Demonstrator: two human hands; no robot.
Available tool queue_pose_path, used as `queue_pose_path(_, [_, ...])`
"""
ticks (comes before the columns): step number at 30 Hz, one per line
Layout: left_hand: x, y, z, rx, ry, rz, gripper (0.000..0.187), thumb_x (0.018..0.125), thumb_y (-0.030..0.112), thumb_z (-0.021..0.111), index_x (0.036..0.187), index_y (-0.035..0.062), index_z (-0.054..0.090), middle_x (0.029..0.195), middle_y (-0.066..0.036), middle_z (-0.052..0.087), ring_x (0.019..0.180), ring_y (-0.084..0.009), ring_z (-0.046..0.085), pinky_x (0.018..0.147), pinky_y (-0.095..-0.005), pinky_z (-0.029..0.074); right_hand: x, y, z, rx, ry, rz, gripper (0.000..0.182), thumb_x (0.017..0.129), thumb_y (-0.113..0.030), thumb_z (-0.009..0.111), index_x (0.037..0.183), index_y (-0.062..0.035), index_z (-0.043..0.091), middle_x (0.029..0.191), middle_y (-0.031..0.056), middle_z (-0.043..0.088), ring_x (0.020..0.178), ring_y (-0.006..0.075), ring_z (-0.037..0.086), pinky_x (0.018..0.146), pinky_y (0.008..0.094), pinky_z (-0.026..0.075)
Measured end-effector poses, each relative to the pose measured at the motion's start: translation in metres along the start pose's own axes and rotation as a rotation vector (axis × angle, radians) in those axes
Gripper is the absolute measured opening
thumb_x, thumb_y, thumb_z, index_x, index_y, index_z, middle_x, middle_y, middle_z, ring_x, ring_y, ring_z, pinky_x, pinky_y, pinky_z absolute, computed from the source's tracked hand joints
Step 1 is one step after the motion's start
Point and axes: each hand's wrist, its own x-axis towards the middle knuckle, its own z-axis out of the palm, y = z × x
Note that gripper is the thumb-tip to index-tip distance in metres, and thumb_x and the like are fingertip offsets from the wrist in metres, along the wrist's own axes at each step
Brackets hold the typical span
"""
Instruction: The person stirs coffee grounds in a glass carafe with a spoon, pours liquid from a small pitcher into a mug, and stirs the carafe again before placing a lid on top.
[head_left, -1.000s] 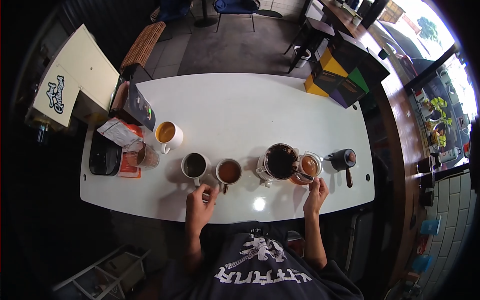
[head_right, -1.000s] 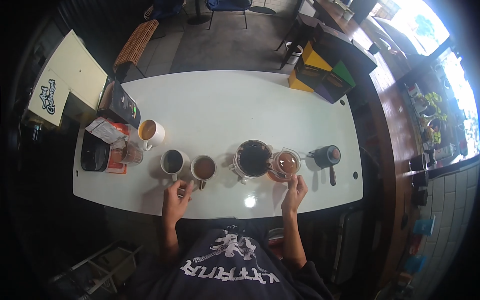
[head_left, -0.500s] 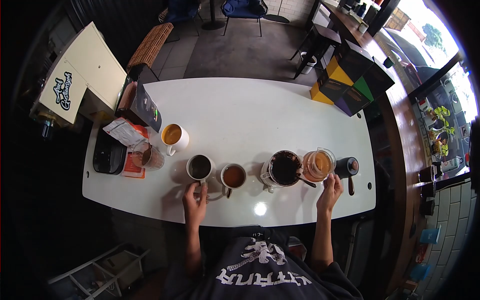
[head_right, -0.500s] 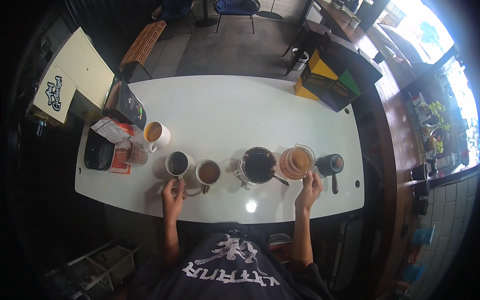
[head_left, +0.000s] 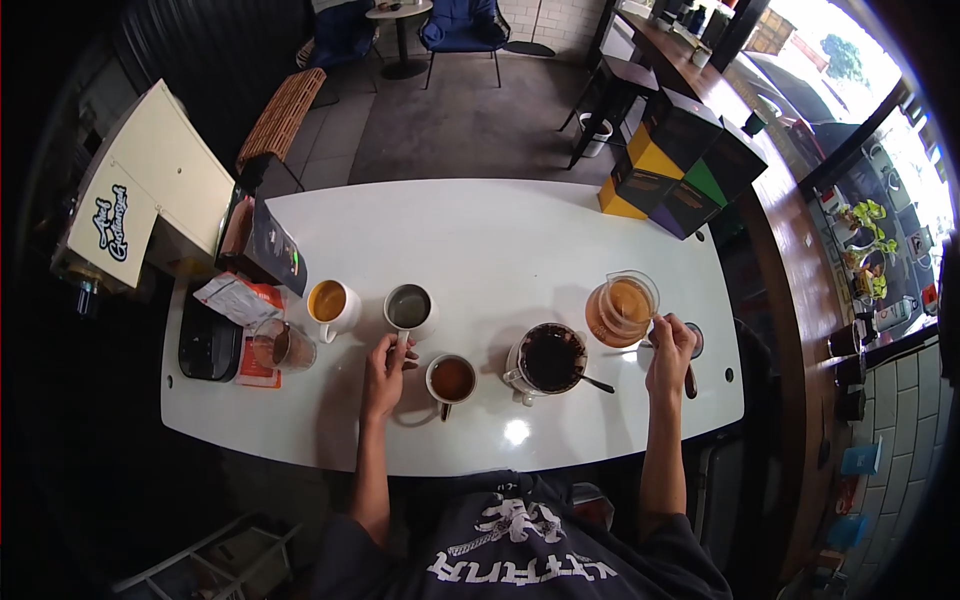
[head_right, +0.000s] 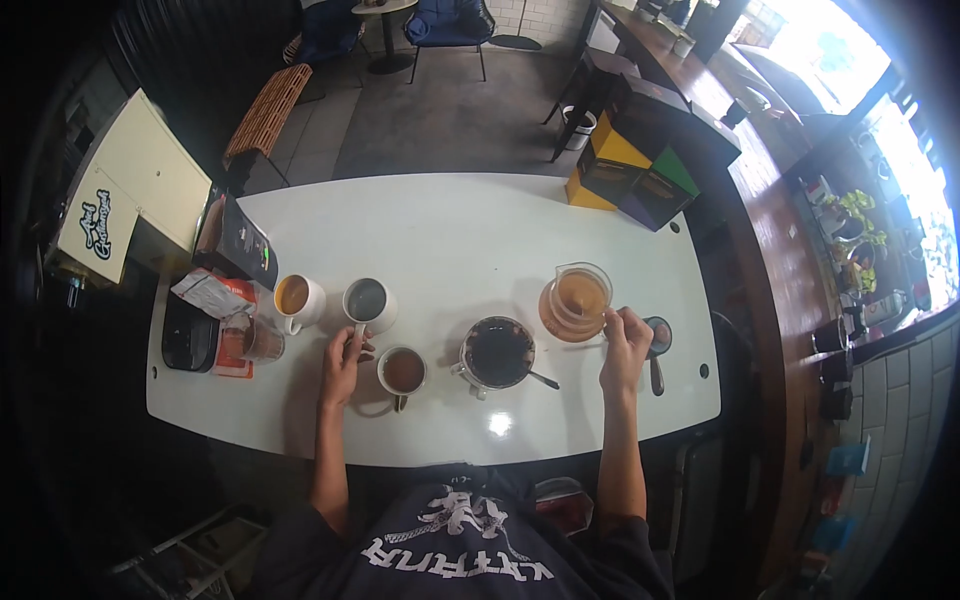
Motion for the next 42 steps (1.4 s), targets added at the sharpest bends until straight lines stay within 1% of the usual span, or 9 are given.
queue_pose_path(7, [0.061,-0.007,0.014,-0.037,-0.347,0.055,0.029,0.102,0.025,0.047,0.09,0.0003,0.057,0.08,-0.004,0.059,0.074,-0.0102,0.059,0.073,-0.0283,0.053,0.026,-0.017,0.016,-0.188,-0.159,0.008,0.029,0.083,-0.01,0.062,0.059,0.0008,0.05,0.057,-0.0049,0.042,0.057,0.0046,0.035,0.05,0.0258,0.026])
queue_pose_path(8, [0.067,-0.005,0.019,-0.04,-0.351,0.058,0.029,0.102,0.025,0.047,0.09,0.0003,0.057,0.08,-0.004,0.059,0.074,-0.0102,0.059,0.073,-0.0283,0.053,0.029,-0.017,0.019,-0.19,-0.155,0.004,0.029,0.083,-0.01,0.062,0.059,0.0008,0.05,0.057,-0.0049,0.042,0.057,0.0046,0.035,0.05,0.0258,0.026])
queue_pose_path(11, [0.08,0.0,0.032,-0.1,-0.464,0.003,0.028,0.102,0.023,0.047,0.089,0.0005,0.056,0.079,-0.003,0.058,0.075,-0.0102,0.057,0.075,-0.0279,0.052,0.037,-0.018,0.031,-0.248,-0.223,0.005,0.027,0.082,-0.013,0.063,0.061,0.0031,0.055,0.055,-0.004,0.045,0.055,0.0051,0.037,0.048,0.0267,0.026])
queue_pose_path(14, [0.09,0.004,0.041,-0.079,-0.538,-0.029,0.025,0.102,0.02,0.047,0.089,0.0006,0.056,0.079,-0.002,0.057,0.076,-0.0101,0.056,0.077,-0.0278,0.051,0.041,-0.028,0.047,-0.308,-0.275,0.045,0.029,0.084,-0.009,0.061,0.059,-0.0025,0.049,0.057,-0.0066,0.038,0.055,0.003,0.031,0.05,0.0254,0.022])
queue_pose_path(16, [0.095,0.007,0.044,-0.046,-0.624,0.003,0.023,0.102,0.018,0.046,0.09,0.0007,0.056,0.079,-0.002,0.057,0.077,-0.0095,0.056,0.078,-0.0279,0.05,0.049,-0.029,0.053,-0.348,-0.301,0.037,0.028,0.083,-0.011,0.062,0.059,-0.0011,0.051,0.055,-0.0071,0.038,0.053,0.003,0.031,0.048,0.0261,0.021])
queue_pose_path(19, [0.1,0.011,0.049,-0.02,-0.668,-0.002,0.021,0.102,0.016,0.046,0.09,0.0008,0.055,0.078,-0.002,0.057,0.076,-0.0092,0.056,0.077,-0.0271,0.05,0.056,-0.039,0.067,-0.441,-0.396,0.052,0.029,0.082,-0.015,0.063,0.06,-0.0003,0.052,0.054,-0.007,0.039,0.051,0.0029,0.032,0.046,0.0253,0.022])
queue_pose_path(25, [0.102,0.003,0.055,-0.055,-0.67,-0.047,0.023,0.102,0.016,0.045,0.092,-0.0007,0.057,0.08,-0.003,0.057,0.076,-0.0106,0.054,0.076,-0.0282,0.048,0.073,-0.031,0.086,-0.546,-0.566,-0.099,0.028,0.081,-0.014,0.063,0.061,0.0032,0.053,0.053,-0.0041,0.04,0.052,0.0036,0.034,0.046,0.026,0.025])
queue_pose_path(31, [0.099,0.004,0.057,-0.043,-0.689,-0.034,0.023,0.102,0.016,0.045,0.092,-0.0009,0.056,0.08,-0.003,0.056,0.076,-0.011,0.054,0.076,-0.0285,0.048,0.077,-0.035,0.111,-0.626,-0.676,-0.118,0.028,0.08,-0.011,0.062,0.06,0.0059,0.05,0.052,0.0002,0.041,0.052,0.0056,0.036,0.046,0.028,0.031])
queue_pose_path(42, [0.094,0.007,0.057,-0.025,-0.644,-0.023,0.022,0.102,0.016,0.046,0.091,-0.0007,0.056,0.077,-0.004,0.057,0.073,-0.0122,0.057,0.074,-0.03,0.05,0.086,-0.029,0.129,-0.754,-0.772,-0.146,0.025,0.077,-0.009,0.063,0.06,0.0065,0.053,0.051,0.0039,0.044,0.05,0.0086,0.038,0.048,0.0296,0.035])
